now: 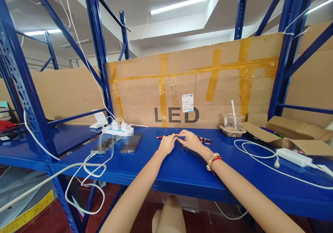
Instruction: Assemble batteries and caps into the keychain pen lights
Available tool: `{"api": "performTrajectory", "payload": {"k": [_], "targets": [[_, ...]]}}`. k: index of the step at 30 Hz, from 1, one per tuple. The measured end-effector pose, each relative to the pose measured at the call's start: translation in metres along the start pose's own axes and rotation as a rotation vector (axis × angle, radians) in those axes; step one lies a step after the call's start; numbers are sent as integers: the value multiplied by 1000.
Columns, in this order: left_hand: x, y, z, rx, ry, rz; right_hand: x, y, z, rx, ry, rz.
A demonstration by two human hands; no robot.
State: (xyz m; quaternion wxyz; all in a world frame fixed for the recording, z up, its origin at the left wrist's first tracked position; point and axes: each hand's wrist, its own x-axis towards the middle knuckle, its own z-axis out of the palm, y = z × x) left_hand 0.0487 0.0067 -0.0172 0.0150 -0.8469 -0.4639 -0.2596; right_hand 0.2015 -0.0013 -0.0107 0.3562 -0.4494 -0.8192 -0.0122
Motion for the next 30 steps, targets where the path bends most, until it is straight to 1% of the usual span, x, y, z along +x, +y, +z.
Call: {"api": "performTrajectory", "payload": {"k": [3, 5, 8, 10, 12, 14, 17, 19, 23, 30], "targets": [[1, -1, 2, -24, -22, 20, -1, 10, 1, 90, -21, -10], [4, -4, 3, -52, -40, 40, 0, 17, 6, 198, -44, 19], [8, -11, 6, -127, -66, 79, 2, 21, 16, 441, -60, 146], [10, -16, 7, -185, -62, 95, 3, 18, 21, 588, -18, 250], [9, -21, 7, -244, -42, 94, 3, 13, 23, 673, 14, 305], [7, -22, 6, -359, -51, 88, 2, 8, 22, 724, -6, 315], [3, -21, 4, -451, -81, 93, -1, 7, 16, 781, -60, 337], [3, -20, 3, -486, -102, 79, -2, 8, 13, 797, -84, 367], [4, -17, 2, -564, -106, 55, 0, 12, 13, 824, -124, 420], [8, -15, -1, -633, -89, -16, 7, 10, 14, 893, -120, 491]]}}
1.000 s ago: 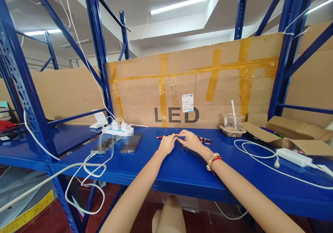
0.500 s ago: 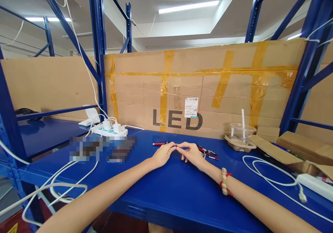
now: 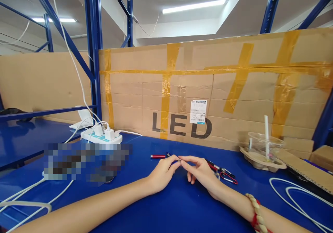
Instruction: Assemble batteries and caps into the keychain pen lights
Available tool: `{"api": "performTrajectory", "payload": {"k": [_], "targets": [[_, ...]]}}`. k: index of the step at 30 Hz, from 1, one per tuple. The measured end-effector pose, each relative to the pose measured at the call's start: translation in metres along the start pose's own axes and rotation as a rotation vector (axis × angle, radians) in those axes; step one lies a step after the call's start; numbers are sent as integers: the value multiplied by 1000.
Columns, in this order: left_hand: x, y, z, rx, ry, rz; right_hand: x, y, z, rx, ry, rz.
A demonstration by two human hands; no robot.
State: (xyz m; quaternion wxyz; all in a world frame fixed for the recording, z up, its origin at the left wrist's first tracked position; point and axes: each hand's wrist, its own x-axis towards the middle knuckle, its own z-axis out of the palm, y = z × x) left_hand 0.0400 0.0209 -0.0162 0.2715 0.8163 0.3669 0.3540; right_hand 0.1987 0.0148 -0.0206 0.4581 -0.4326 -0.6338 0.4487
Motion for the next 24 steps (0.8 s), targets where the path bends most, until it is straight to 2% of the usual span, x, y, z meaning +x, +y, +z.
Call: {"api": "performTrajectory", "payload": {"k": [7, 13, 24], "targets": [[-1, -2, -1, 67, -71, -11, 4, 4, -1, 98, -41, 38], [-3, -6, -1, 129, -78, 81, 6, 11, -6, 150, -78, -4], [-8, -1, -1, 222, -112, 150, 0, 12, -12, 9, -98, -67]]}}
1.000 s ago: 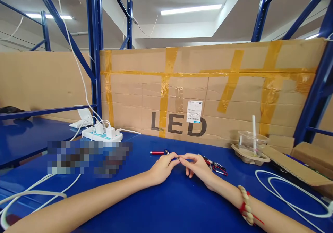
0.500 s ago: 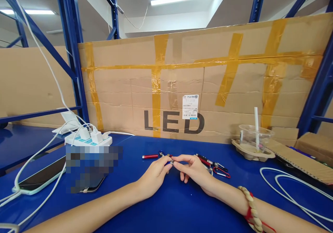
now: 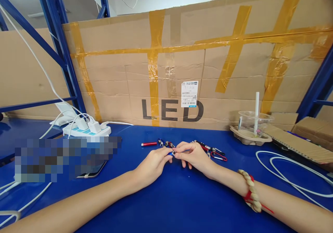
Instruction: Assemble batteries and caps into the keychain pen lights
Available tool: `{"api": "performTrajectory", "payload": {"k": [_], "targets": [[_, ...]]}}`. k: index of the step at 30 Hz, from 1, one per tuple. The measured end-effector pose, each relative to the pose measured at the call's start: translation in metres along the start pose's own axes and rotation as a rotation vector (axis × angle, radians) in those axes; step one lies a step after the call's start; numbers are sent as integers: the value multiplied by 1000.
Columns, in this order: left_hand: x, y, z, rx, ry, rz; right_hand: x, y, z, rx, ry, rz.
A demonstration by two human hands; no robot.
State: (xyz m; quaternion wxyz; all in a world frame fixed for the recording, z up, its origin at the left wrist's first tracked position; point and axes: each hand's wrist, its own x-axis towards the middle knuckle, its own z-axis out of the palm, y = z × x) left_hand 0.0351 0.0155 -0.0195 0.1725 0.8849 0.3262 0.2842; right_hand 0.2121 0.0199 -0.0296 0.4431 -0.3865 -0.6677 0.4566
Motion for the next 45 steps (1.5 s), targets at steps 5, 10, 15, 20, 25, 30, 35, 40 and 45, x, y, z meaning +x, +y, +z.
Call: {"api": "performTrajectory", "payload": {"k": [5, 10, 15, 20, 25, 30, 35, 40, 45], "targets": [[-2, 3, 2, 42, 42, -16, -3, -1, 1, -26, 9, -20], [-4, 0, 3, 62, 56, -1, -5, -4, 3, -44, 42, 5], [-2, -3, 4, 74, 51, 5, -5, -5, 4, -61, 63, 52], [0, -2, 3, 103, 59, -4, -5, -6, 4, -62, 81, 96], [0, 2, 2, 100, 75, 16, -5, -5, 4, -86, 91, 117], [0, 3, 1, 80, 91, 47, -5, -7, 5, -75, 102, 106], [0, 4, 0, 81, 94, 22, -4, -8, 5, -49, 95, 90], [-1, 6, -2, 95, 90, 3, -4, -9, 6, -57, 102, 96], [-2, 7, -3, 109, 90, -30, -6, -12, 6, -78, 103, 115]]}}
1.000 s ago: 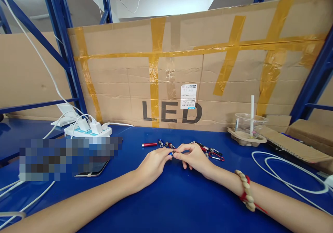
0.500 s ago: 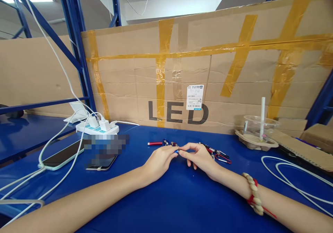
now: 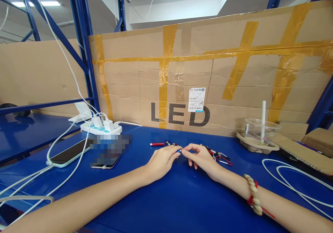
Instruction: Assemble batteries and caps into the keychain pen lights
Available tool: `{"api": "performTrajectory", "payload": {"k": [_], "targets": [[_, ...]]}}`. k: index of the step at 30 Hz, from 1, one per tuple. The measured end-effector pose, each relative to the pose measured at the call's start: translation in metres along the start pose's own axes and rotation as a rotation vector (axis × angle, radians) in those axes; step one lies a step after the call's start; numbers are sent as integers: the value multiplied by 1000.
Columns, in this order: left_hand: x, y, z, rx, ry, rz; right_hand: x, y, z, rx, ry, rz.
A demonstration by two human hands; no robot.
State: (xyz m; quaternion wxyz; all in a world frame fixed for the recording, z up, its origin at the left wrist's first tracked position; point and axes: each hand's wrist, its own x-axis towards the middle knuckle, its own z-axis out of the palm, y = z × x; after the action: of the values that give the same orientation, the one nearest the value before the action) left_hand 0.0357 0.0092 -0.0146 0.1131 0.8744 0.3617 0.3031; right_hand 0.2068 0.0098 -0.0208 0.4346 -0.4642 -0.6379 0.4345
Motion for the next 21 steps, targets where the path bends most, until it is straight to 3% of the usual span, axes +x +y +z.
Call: {"api": "performTrajectory", "payload": {"k": [12, 21], "targets": [[1, -3, 2, -36, 4, -78, -1, -1, 0, -7, -8, -6], [2, -4, 2, -144, -2, -52, -1, -2, 0, 9, -20, -31]]}}
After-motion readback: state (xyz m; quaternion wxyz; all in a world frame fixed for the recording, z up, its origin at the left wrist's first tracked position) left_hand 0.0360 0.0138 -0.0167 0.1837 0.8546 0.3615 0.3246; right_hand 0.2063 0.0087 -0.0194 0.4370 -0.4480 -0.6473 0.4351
